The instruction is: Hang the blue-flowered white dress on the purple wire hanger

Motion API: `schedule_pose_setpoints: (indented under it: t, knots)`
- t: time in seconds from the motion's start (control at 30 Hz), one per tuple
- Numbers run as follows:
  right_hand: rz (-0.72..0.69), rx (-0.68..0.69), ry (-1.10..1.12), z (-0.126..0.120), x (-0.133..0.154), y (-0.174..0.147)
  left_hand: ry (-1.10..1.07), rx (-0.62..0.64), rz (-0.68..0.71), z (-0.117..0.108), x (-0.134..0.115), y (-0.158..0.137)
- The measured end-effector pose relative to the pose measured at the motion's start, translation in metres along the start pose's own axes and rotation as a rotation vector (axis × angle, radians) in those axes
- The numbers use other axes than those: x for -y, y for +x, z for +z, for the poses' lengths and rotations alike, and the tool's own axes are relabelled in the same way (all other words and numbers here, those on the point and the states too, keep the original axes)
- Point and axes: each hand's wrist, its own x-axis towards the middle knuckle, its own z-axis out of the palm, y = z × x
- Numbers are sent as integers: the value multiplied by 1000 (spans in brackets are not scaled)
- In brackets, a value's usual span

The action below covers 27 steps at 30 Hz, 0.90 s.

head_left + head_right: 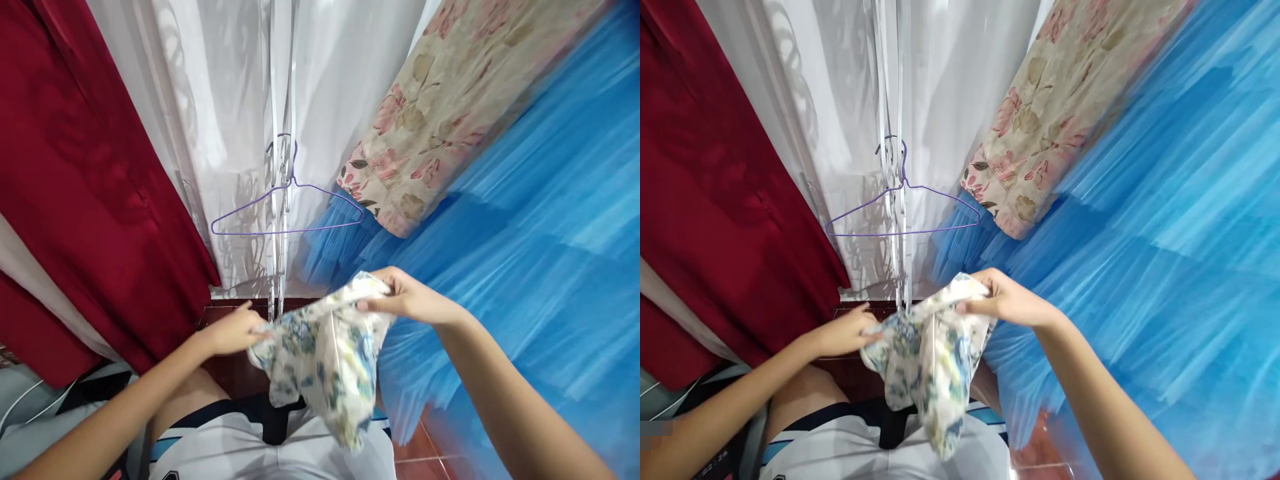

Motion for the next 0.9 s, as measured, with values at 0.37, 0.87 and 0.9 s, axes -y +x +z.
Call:
schedule_pose_setpoints:
  t: [0.37,0.87,0.9]
  knots:
    - [-427,-638,-214,-37,-29,134,273,-879,40,-191,2,13]
    - [-403,-175,-22,21,9,133,-213,-376,71,33,-21,55]
    - [-400,-163,-19,22,12,130,-219,-361,57,50,-20,58]
